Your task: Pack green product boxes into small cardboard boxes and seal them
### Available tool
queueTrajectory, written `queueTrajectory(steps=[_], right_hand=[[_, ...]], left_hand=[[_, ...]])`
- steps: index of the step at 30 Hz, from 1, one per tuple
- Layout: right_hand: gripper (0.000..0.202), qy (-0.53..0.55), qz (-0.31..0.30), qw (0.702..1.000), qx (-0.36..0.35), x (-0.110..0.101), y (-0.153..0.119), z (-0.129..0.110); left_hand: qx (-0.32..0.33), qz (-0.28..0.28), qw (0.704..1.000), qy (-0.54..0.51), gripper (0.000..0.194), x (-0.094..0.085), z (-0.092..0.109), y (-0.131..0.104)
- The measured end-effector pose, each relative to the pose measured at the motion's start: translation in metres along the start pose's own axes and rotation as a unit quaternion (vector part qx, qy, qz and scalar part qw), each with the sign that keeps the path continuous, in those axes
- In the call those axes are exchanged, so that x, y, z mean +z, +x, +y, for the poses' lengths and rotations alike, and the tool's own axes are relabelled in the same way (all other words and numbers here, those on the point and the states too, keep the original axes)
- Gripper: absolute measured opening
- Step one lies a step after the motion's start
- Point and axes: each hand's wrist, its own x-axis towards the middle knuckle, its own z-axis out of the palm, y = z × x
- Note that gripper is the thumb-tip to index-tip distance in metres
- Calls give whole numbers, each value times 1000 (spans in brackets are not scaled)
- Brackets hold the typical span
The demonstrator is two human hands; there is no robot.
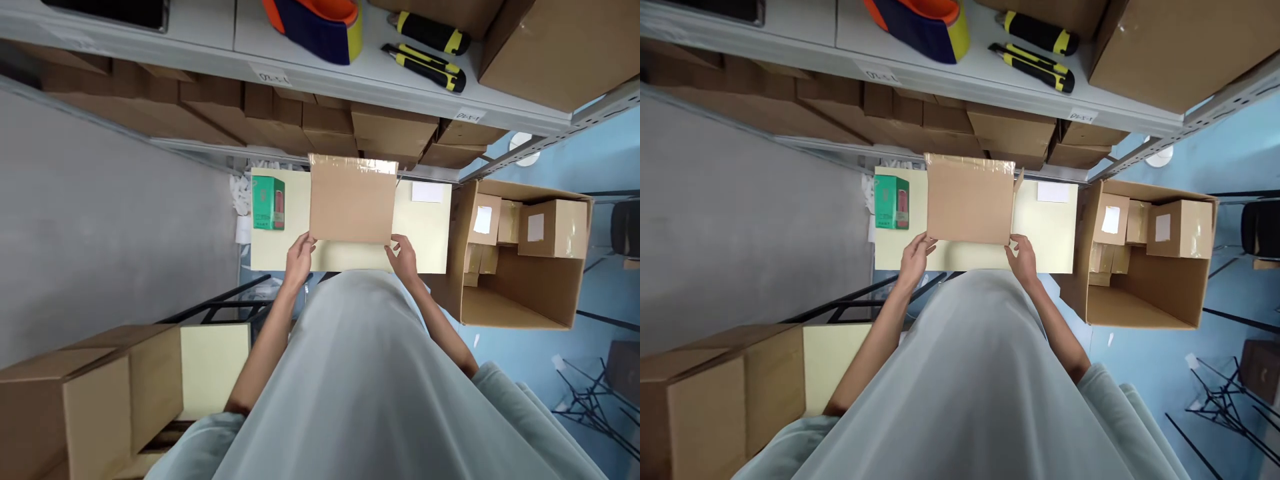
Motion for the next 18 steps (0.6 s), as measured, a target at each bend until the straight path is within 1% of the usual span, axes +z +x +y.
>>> queueTrajectory(steps=[2, 4, 5, 6, 7, 9, 11, 13, 15, 17, 18], right_hand=[[44, -7, -69, 997, 29, 15, -2, 13], [54, -6, -142, 987, 73, 24, -2, 24], [61, 1, -160, 983, 95, 26, 1, 29], [67, 15, -160, 981, 113, 27, 5, 32], [73, 35, -144, 981, 126, 26, 11, 34], [78, 89, -91, 983, 135, 21, 28, 33], [77, 146, -59, 978, 137, 16, 47, 26], [77, 185, -55, 969, 151, 12, 65, 13], [80, 203, -65, 961, 174, 10, 75, -3], [84, 208, -65, 958, 184, 9, 75, -18], [85, 207, -58, 960, 181, 8, 71, -25]], left_hand=[[-54, 6, 999, 4, 53, 8, -19, -3], [-87, 19, 996, 24, 49, 12, -32, -3], [-91, 29, 995, 36, 47, 12, -35, 0], [-89, 42, 994, 44, 45, 11, -36, 4], [-80, 53, 994, 47, 45, 9, -34, 10], [-56, 69, 995, 46, 48, 6, -24, 28], [-33, 65, 996, 48, 49, 5, -7, 50], [-15, 47, 997, 52, 47, 8, 13, 71], [-4, 23, 998, 57, 42, 12, 31, 85], [10, 5, 998, 59, 40, 12, 45, 90], [22, -1, 998, 58, 43, 9, 50, 89]])
